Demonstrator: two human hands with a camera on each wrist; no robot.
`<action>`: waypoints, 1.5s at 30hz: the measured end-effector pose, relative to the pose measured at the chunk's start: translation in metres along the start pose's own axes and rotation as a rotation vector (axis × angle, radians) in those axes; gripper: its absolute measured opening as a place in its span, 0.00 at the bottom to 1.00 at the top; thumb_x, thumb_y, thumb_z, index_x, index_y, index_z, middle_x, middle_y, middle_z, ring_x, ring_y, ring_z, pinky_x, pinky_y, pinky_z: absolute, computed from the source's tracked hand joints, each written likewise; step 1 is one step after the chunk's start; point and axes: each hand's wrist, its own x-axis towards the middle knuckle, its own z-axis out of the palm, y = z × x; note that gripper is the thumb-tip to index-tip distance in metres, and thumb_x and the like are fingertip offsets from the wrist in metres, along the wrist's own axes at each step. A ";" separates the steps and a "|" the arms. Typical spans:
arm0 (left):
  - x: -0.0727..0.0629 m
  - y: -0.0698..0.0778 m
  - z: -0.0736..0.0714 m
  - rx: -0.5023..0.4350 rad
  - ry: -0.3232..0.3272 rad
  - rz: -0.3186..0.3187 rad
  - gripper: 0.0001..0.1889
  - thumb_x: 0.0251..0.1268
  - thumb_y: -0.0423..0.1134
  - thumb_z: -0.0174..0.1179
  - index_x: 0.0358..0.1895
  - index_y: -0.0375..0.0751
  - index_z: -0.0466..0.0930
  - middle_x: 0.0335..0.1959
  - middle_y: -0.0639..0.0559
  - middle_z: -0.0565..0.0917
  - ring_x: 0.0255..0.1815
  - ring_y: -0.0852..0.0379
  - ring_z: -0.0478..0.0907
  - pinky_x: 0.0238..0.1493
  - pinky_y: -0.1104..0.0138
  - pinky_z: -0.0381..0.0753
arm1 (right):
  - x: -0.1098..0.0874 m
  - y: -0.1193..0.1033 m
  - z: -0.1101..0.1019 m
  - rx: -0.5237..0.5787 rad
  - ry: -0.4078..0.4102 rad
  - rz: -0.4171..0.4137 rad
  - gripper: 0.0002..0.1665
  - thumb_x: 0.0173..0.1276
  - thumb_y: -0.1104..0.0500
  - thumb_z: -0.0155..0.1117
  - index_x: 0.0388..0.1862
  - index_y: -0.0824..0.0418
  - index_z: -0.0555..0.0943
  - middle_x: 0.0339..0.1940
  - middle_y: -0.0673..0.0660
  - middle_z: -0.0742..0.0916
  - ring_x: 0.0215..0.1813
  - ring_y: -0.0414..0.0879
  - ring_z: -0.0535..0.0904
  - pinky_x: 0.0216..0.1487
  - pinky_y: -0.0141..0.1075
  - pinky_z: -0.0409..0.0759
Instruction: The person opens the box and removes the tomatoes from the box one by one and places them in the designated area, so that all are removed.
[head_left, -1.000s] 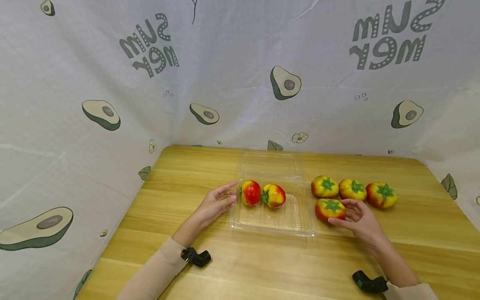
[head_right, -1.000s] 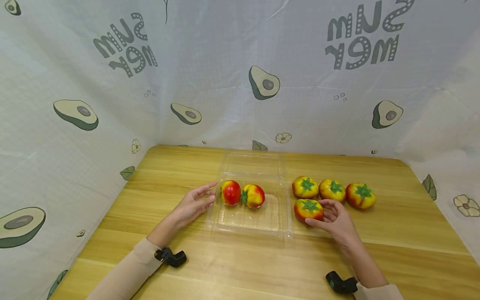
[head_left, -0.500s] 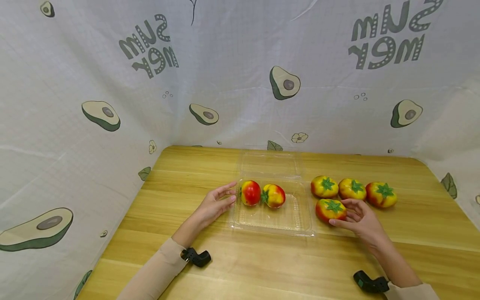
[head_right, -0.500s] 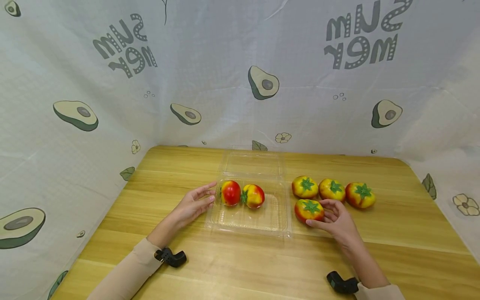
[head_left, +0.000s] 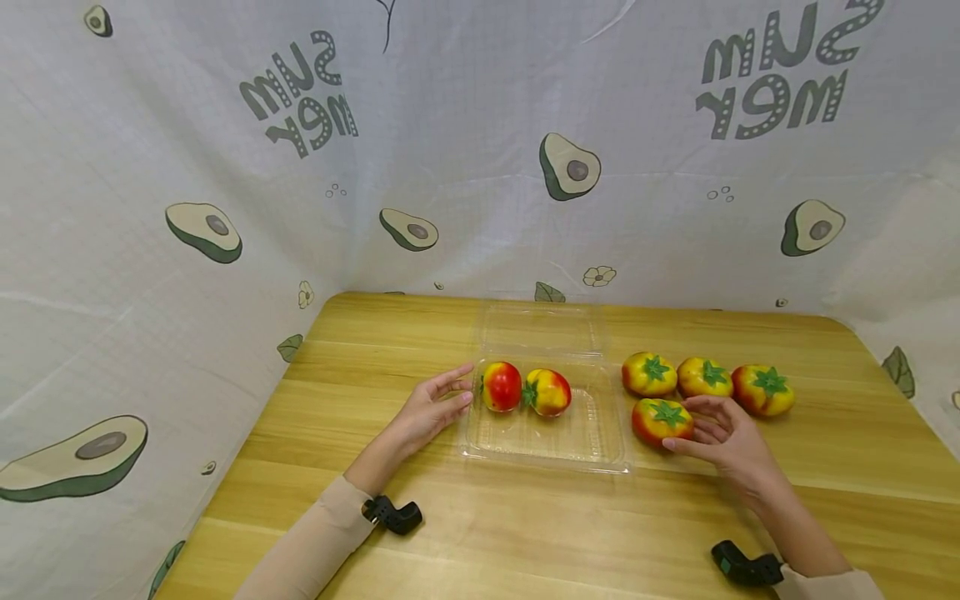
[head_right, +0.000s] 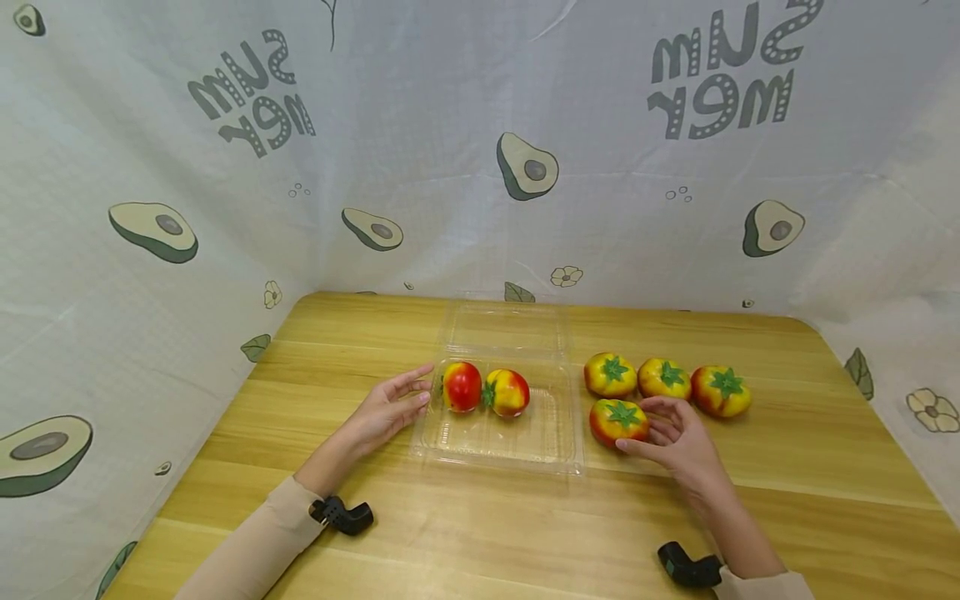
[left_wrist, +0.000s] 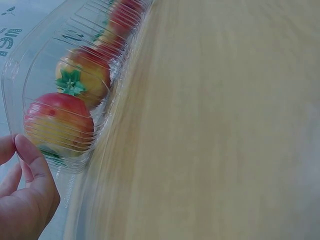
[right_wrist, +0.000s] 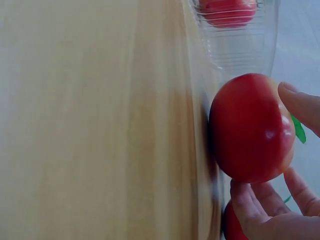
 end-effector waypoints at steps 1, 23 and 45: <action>0.000 0.000 0.000 -0.001 0.000 0.001 0.30 0.72 0.25 0.57 0.75 0.38 0.64 0.58 0.40 0.71 0.46 0.59 0.76 0.47 0.73 0.80 | 0.000 -0.001 0.000 0.009 0.000 -0.017 0.30 0.58 0.76 0.72 0.56 0.62 0.72 0.49 0.38 0.80 0.48 0.28 0.78 0.46 0.19 0.78; 0.002 -0.001 0.000 -0.006 -0.015 0.013 0.29 0.72 0.25 0.56 0.75 0.37 0.63 0.55 0.42 0.72 0.44 0.59 0.76 0.46 0.73 0.80 | -0.001 -0.027 -0.010 0.050 -0.010 -0.109 0.30 0.59 0.76 0.70 0.59 0.64 0.72 0.51 0.43 0.82 0.51 0.29 0.79 0.51 0.20 0.77; 0.000 0.001 0.000 -0.008 -0.007 0.006 0.29 0.72 0.25 0.56 0.75 0.36 0.63 0.56 0.41 0.72 0.45 0.59 0.76 0.46 0.73 0.80 | -0.003 -0.055 0.011 0.048 -0.088 -0.169 0.29 0.62 0.75 0.68 0.61 0.68 0.71 0.55 0.45 0.81 0.55 0.30 0.78 0.54 0.22 0.76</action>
